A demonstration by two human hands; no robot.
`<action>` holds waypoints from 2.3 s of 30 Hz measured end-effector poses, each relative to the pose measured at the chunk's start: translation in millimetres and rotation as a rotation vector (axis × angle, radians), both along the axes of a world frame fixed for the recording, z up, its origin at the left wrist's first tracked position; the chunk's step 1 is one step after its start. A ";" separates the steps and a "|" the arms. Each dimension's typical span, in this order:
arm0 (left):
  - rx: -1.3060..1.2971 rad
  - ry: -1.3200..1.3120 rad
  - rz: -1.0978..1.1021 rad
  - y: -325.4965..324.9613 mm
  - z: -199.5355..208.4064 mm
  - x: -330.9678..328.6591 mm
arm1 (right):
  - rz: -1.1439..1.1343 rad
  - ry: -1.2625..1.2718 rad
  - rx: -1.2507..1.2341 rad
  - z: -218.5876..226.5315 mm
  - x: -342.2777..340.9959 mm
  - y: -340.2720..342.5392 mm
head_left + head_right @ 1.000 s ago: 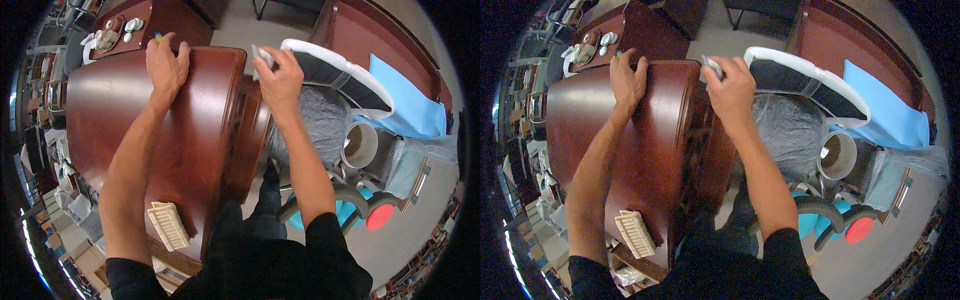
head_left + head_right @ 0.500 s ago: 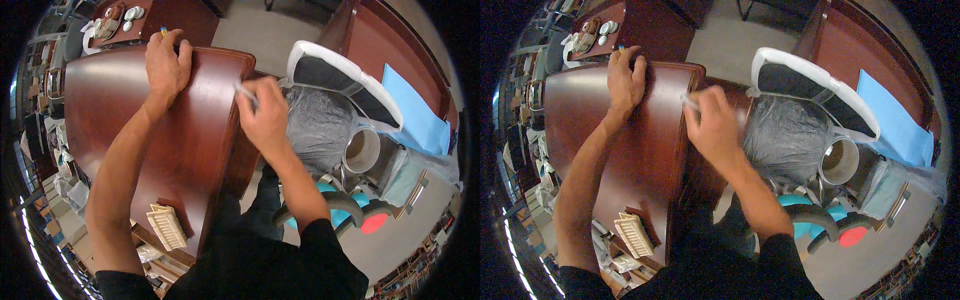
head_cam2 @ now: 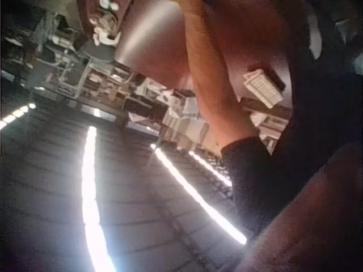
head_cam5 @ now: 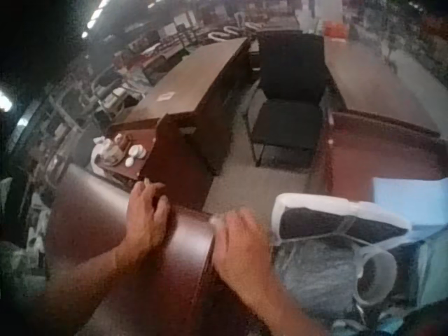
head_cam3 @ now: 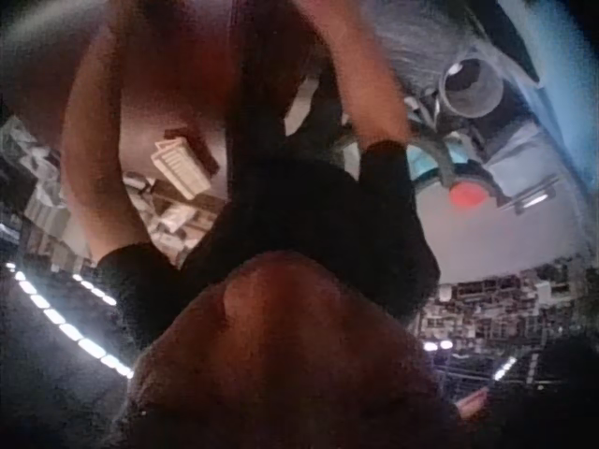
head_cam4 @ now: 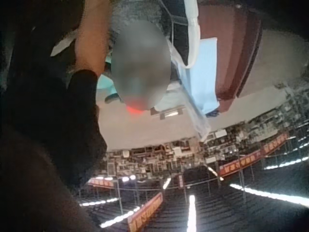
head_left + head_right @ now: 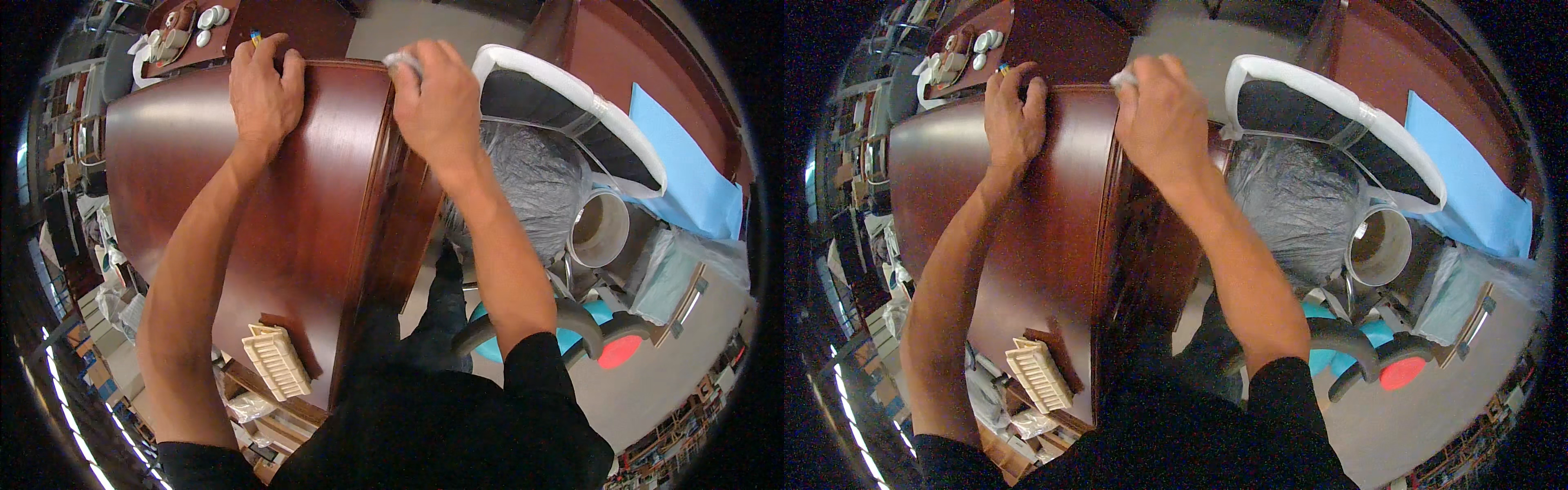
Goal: The person kneels and then stands to repair a wooden table. They use a small tool to apply a substance to the edges and legs, wiping the area with a cloth. The person moves around the table to treat different sections.
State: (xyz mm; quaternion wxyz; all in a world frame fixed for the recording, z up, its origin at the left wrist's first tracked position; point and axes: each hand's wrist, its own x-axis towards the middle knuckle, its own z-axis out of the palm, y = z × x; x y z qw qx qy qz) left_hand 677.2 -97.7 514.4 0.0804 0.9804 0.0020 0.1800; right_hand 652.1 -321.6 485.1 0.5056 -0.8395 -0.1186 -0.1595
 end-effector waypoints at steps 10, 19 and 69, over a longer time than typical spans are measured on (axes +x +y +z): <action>0.019 0.018 0.015 3.4 -3.8 0.6 | -0.150 0.056 0.311 -23.2 -10.6 10.0; 0.019 0.068 -0.009 -0.6 2.9 0.6 | -0.164 0.359 0.804 -52.4 -74.0 29.9; 0.032 0.140 -0.065 -0.4 5.1 6.2 | 0.617 0.787 1.278 -74.3 34.7 -13.8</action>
